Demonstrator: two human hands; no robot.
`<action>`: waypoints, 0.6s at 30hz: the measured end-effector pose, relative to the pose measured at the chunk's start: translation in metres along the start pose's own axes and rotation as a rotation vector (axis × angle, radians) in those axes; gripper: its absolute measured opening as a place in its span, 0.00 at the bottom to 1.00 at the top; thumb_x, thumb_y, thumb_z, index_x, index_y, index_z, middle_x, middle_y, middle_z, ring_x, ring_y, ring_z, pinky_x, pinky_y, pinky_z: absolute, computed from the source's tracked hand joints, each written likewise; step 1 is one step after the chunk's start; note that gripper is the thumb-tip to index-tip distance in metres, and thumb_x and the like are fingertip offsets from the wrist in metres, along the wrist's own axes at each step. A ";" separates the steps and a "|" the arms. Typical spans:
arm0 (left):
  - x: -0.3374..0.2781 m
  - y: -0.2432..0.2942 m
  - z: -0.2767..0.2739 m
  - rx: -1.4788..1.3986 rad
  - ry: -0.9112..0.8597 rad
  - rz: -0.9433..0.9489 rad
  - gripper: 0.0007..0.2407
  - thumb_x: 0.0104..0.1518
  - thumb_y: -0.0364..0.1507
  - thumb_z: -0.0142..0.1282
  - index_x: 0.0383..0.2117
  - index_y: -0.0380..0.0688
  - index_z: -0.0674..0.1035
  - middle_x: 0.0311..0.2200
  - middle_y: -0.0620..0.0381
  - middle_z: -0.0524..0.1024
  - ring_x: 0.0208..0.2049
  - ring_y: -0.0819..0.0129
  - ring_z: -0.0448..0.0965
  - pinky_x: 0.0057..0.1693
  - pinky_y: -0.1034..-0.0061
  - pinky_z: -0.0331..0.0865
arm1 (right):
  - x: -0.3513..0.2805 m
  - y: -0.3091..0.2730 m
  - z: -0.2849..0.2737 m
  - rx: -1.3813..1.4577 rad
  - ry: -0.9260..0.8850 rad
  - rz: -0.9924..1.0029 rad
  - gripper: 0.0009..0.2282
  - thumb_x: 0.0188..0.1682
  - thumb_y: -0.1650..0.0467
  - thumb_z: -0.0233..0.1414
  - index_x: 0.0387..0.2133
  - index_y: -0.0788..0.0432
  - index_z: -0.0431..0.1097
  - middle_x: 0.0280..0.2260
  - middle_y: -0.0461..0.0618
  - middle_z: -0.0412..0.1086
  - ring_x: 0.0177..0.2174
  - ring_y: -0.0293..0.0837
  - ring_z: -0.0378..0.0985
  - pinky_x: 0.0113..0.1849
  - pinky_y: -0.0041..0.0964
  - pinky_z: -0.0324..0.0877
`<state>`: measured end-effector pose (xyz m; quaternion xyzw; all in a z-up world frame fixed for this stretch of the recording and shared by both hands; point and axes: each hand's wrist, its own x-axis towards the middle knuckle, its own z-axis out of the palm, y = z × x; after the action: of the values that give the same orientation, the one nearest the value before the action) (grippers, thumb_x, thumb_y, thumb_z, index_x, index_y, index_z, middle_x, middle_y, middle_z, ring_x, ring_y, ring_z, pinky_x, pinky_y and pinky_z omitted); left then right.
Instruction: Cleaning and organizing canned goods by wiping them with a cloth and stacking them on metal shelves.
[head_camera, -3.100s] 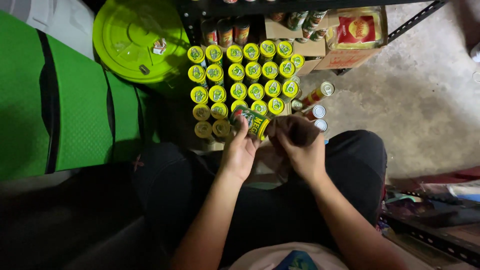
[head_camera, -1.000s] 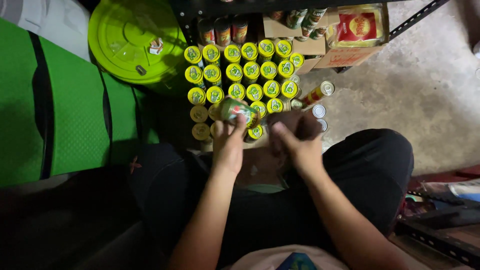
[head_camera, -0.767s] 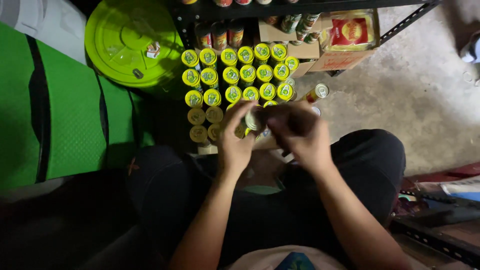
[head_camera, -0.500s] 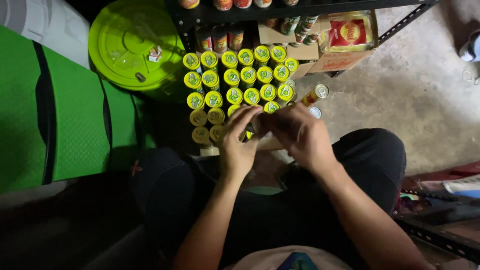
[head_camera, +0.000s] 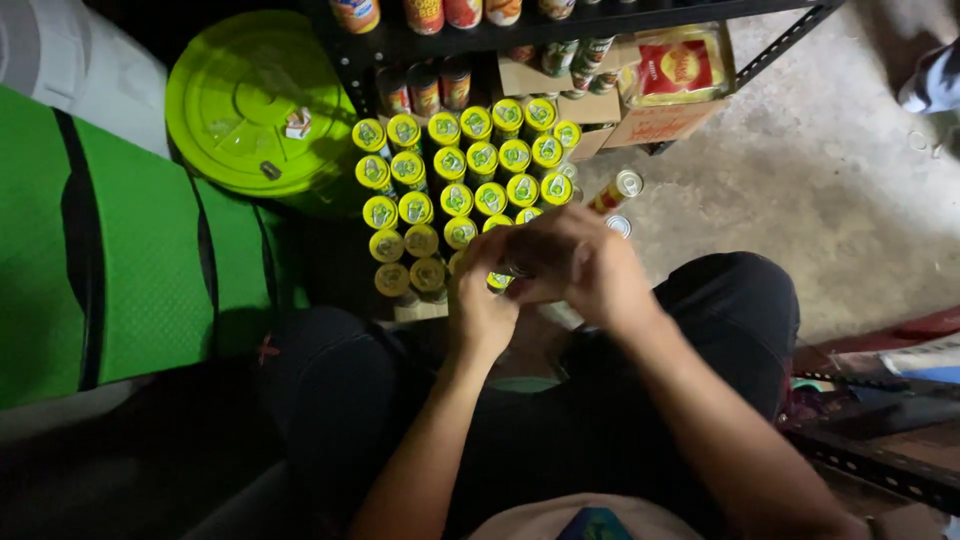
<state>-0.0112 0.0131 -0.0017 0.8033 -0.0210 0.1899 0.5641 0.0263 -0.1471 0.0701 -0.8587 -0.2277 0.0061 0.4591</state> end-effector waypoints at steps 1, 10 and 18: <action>-0.001 -0.002 0.000 -0.053 0.020 0.054 0.24 0.43 0.14 0.63 0.51 0.40 0.76 0.50 0.49 0.78 0.55 0.53 0.76 0.61 0.66 0.68 | -0.001 -0.005 0.005 0.010 -0.012 -0.100 0.13 0.46 0.77 0.53 0.45 0.58 0.75 0.42 0.52 0.75 0.43 0.52 0.78 0.48 0.42 0.72; -0.005 -0.019 -0.004 -0.367 0.052 -0.152 0.23 0.51 0.19 0.68 0.54 0.46 0.75 0.52 0.53 0.75 0.54 0.58 0.77 0.59 0.68 0.73 | -0.009 0.043 0.005 0.329 -0.114 0.223 0.10 0.47 0.75 0.60 0.42 0.65 0.73 0.37 0.55 0.76 0.38 0.45 0.78 0.41 0.41 0.74; 0.010 -0.045 -0.019 -1.251 0.183 -0.638 0.23 0.58 0.39 0.58 0.56 0.44 0.67 0.55 0.54 0.72 0.54 0.60 0.77 0.55 0.58 0.80 | 0.031 0.063 0.010 0.925 0.245 0.486 0.18 0.54 0.67 0.54 0.56 0.58 0.66 0.48 0.48 0.73 0.45 0.41 0.77 0.48 0.41 0.75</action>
<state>0.0041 0.0484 -0.0329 0.2764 0.1577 0.0343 0.9474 0.0763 -0.1568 0.0208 -0.5890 0.0594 0.1118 0.7982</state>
